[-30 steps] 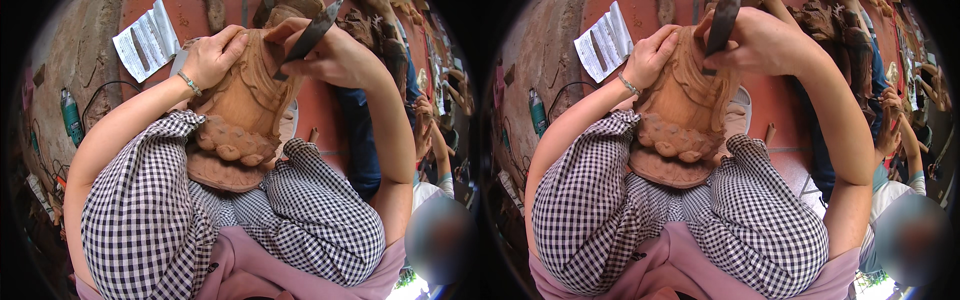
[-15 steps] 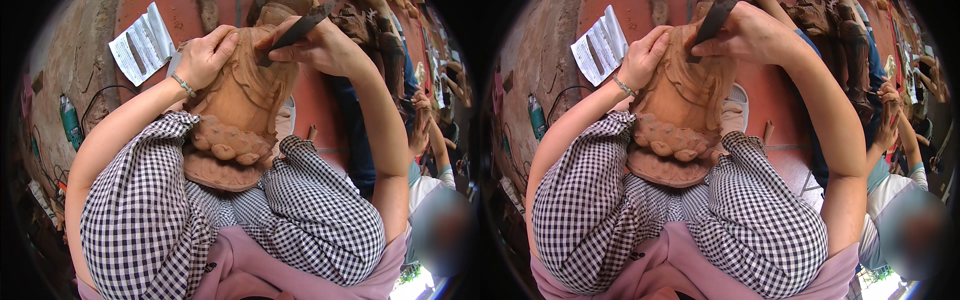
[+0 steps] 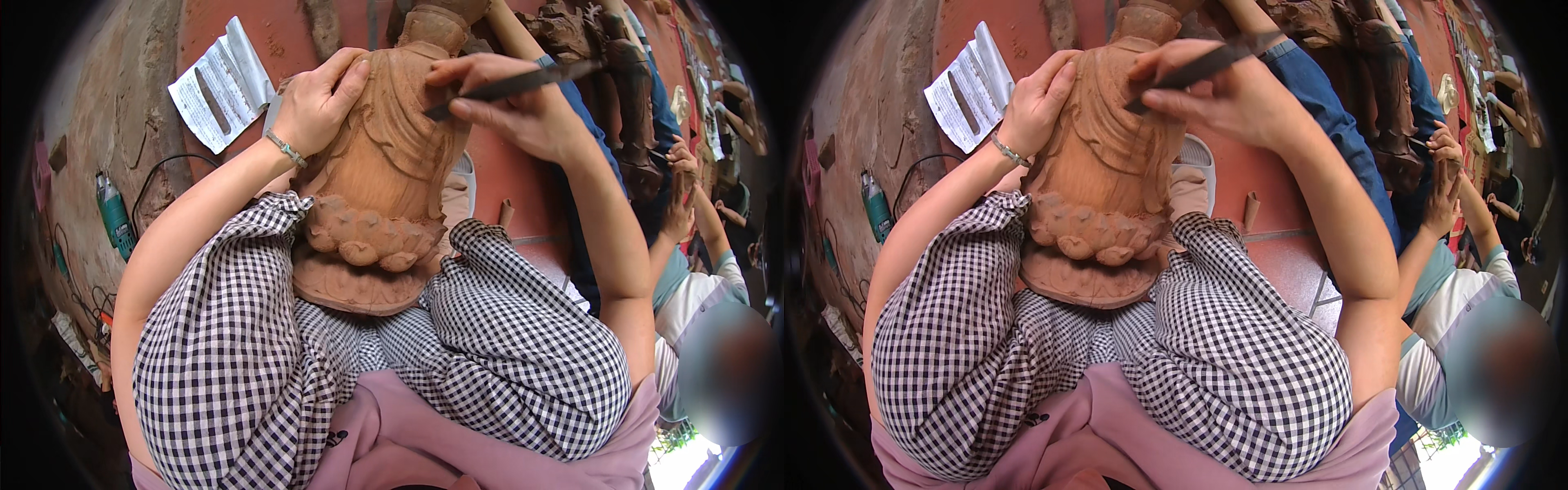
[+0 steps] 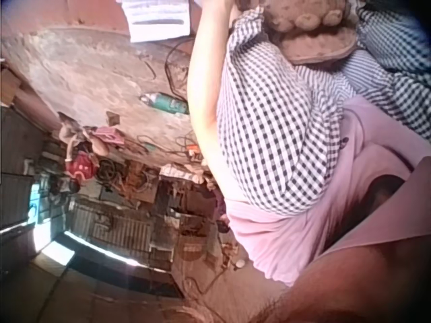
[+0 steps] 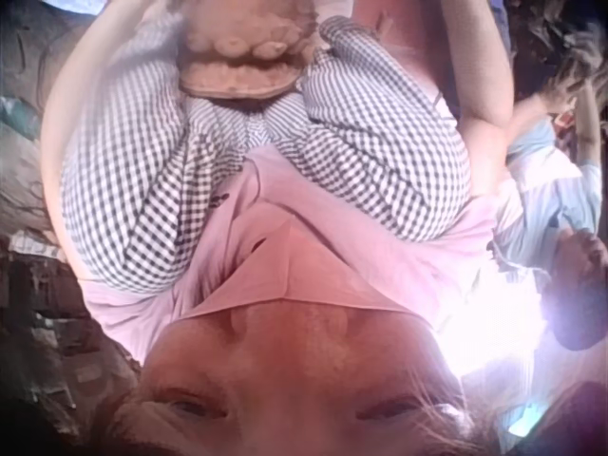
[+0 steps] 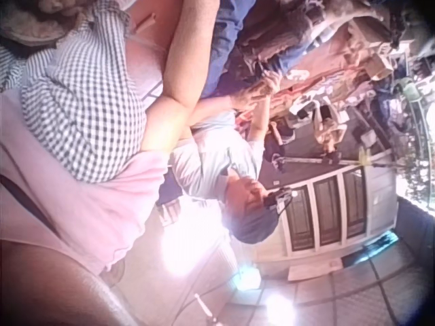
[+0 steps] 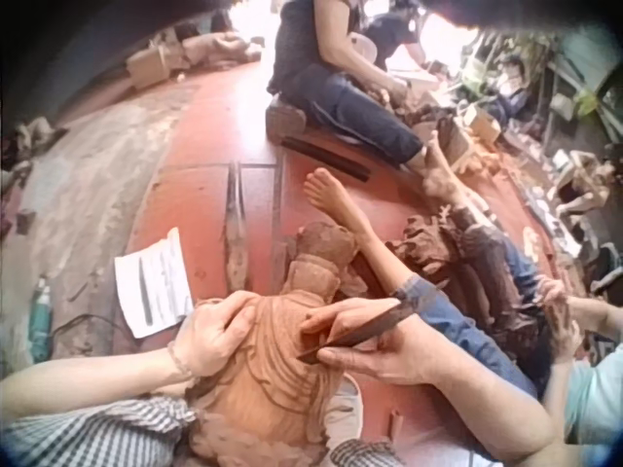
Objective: The person carves a wooden figurine using a small knife, focusing on refining the details of the garment folds and base. They hold the object steady with one hand while carefully scraping and shaping the wood with the other.
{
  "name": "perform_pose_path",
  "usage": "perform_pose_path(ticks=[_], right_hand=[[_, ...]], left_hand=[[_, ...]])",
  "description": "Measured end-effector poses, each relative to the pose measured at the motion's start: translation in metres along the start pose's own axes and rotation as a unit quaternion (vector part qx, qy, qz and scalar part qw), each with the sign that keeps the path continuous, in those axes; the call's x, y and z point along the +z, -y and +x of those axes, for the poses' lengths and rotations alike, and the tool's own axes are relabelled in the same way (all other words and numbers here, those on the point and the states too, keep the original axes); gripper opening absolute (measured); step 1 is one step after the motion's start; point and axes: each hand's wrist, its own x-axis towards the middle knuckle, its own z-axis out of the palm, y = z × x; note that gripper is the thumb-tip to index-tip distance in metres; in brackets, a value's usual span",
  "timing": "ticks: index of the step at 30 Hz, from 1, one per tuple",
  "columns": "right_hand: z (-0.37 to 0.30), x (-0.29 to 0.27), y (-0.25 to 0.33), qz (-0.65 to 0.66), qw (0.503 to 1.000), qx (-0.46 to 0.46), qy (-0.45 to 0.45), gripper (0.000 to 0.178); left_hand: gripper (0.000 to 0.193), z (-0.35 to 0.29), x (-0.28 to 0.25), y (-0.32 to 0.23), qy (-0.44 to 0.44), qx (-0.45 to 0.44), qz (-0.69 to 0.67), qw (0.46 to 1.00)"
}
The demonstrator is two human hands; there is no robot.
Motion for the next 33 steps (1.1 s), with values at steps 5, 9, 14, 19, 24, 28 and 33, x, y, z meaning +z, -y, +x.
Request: perform_pose_path(ticks=[5,9,14,19,24,28,33], right_hand=[[-0.032,0.021,-0.006,-0.144,0.981,-0.105,-0.076,0.016],[-0.038,0.033,-0.006,-0.120,0.985,-0.074,-0.102,0.016],[-0.025,0.005,-0.025,-0.104,0.985,-0.112,-0.078,0.016],[-0.038,0.025,-0.016,-0.060,0.982,-0.060,-0.171,0.011],[-0.070,0.081,-0.009,-0.038,0.953,-0.027,-0.300,0.018],[-0.065,0.107,-0.004,-0.033,0.941,-0.010,-0.337,0.022],[-0.064,0.102,-0.006,-0.066,0.940,-0.034,-0.332,0.013]], left_hand=[[0.046,-0.003,-0.003,0.001,0.001,-0.004,-0.002,1.000],[0.049,-0.002,-0.003,0.002,0.011,-0.003,0.001,1.000],[0.050,0.002,-0.003,-0.003,0.013,-0.013,0.003,1.000],[0.049,-0.001,-0.003,0.001,0.015,-0.013,0.000,1.000],[0.048,-0.004,-0.006,0.001,0.018,-0.019,-0.009,1.000],[0.049,-0.001,-0.001,0.006,0.011,-0.008,-0.014,1.000],[0.050,0.000,-0.004,0.001,0.021,-0.018,-0.010,1.000]])
